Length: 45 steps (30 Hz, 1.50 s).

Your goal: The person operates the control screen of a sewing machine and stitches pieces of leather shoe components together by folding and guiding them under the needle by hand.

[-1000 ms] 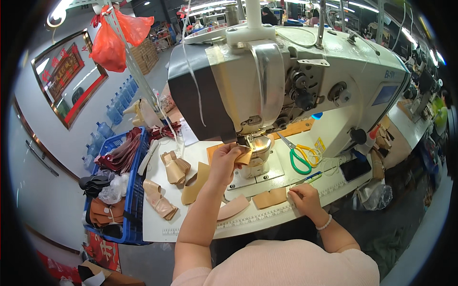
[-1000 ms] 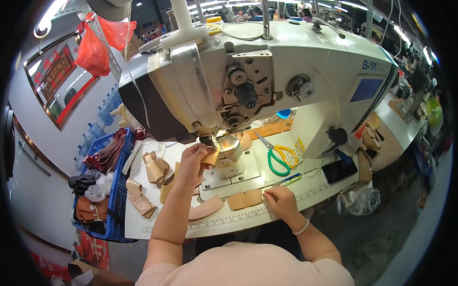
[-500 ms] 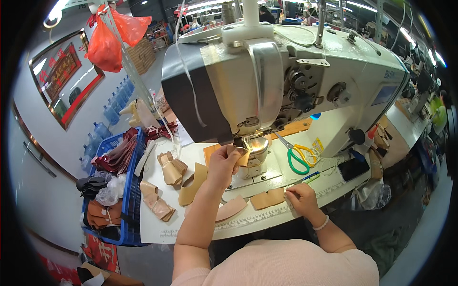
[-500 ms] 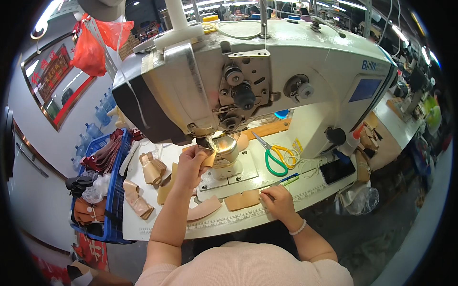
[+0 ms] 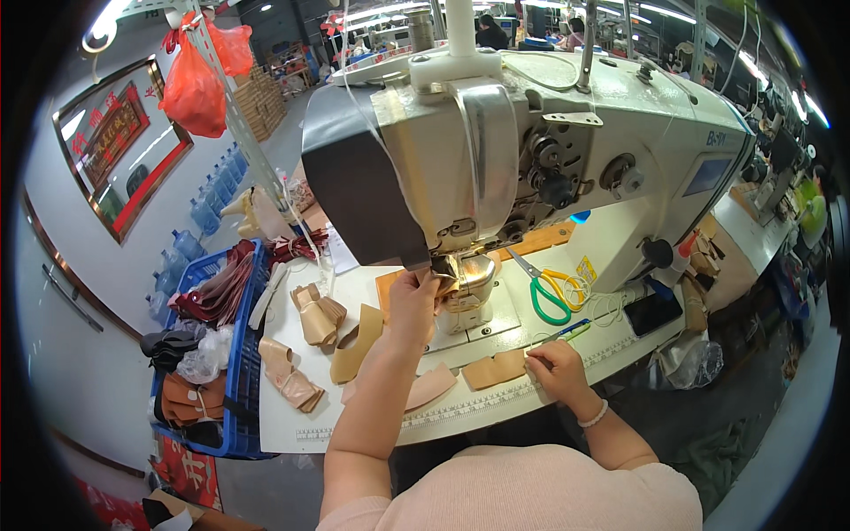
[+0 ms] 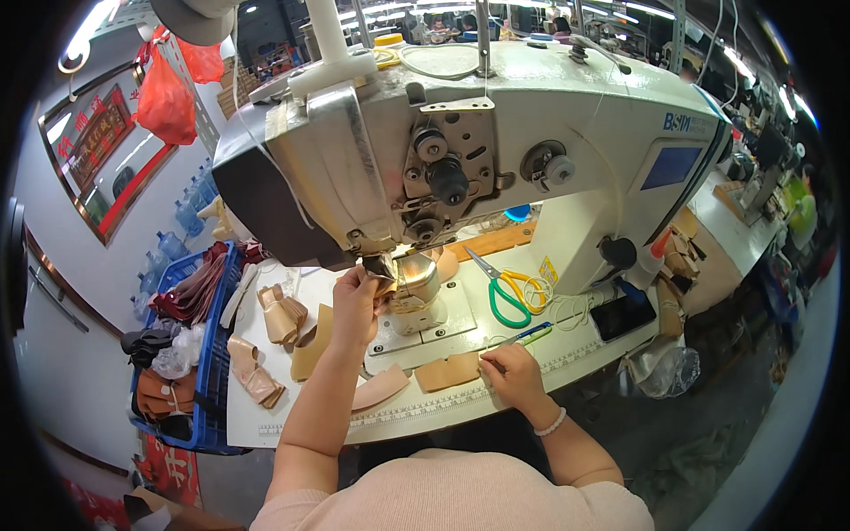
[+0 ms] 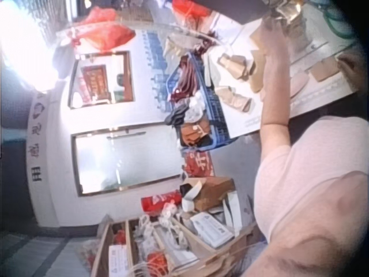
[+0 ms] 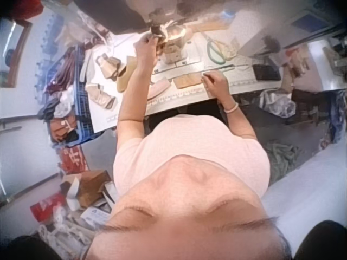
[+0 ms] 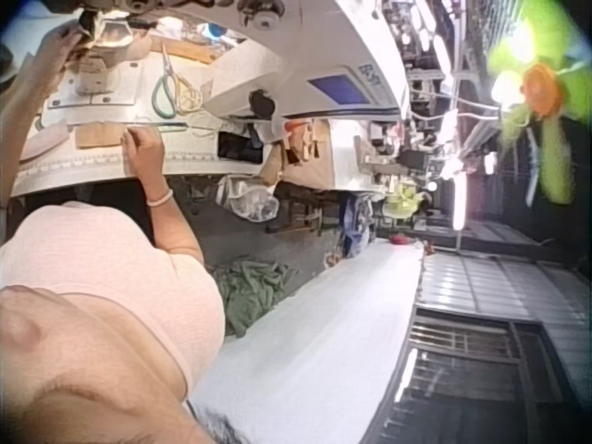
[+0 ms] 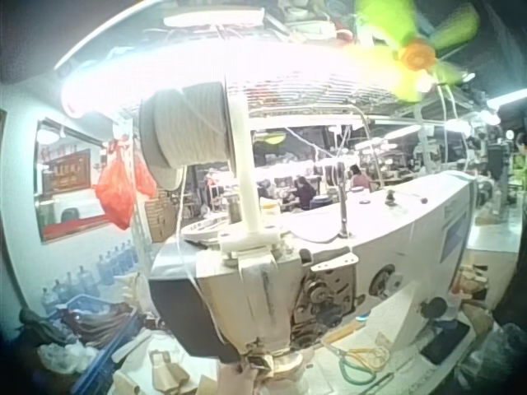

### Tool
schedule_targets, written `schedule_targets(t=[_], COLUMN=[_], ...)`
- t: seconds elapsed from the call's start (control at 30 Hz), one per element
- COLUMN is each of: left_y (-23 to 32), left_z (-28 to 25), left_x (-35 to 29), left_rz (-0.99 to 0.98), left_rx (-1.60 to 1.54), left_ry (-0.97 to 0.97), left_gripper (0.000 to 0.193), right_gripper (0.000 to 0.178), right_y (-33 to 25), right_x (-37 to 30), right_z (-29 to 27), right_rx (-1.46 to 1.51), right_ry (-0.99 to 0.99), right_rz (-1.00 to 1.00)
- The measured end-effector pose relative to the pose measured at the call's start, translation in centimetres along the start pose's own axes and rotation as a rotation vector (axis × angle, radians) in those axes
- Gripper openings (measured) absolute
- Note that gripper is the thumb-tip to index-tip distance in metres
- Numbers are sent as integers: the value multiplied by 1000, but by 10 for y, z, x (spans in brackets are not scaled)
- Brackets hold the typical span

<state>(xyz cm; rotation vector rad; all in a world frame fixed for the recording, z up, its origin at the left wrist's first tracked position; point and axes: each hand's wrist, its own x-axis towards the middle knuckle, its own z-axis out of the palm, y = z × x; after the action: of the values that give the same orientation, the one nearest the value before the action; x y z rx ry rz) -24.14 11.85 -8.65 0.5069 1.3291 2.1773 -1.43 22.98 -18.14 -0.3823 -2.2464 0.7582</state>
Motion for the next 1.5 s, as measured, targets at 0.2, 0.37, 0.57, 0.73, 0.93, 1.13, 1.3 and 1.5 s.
schedule_targets(t=[0.2,0.37,0.57,0.73,0.93,1.13,1.3,1.5], left_y=[1,-24,-75,-71,-50,-15,-21,-31], left_z=[-6,-16,-14,-35,-45,-71,-116,-123], left_x=[-3,-18,-110,-113,-118,-77,-55,-50], left_rz=[-47,92,346,-244,181,445,256,189], left_rx=[-64,-241,353,-326,599,1564,1520,1097], left_ry=[-66,-61,-129,-147,-269,115,235,214], left_gripper=[13,15,16,15,14,21,35,38], right_gripper=[9,16,23,32,42,14,12,10], right_y=[-1,-33,-47,-48,-65,-45,-42,-39], right_x=[2,29,27,24,39,28,20,16], right_z=[0,13,32,32,10,12,11,11], right_rx=[1,198,724,1877,300,275,347,342], right_ry=[2,119,134,-383,-196,-196,-149,-124], right_rz=[-7,-103,-17,689,-244,-33,27,13])
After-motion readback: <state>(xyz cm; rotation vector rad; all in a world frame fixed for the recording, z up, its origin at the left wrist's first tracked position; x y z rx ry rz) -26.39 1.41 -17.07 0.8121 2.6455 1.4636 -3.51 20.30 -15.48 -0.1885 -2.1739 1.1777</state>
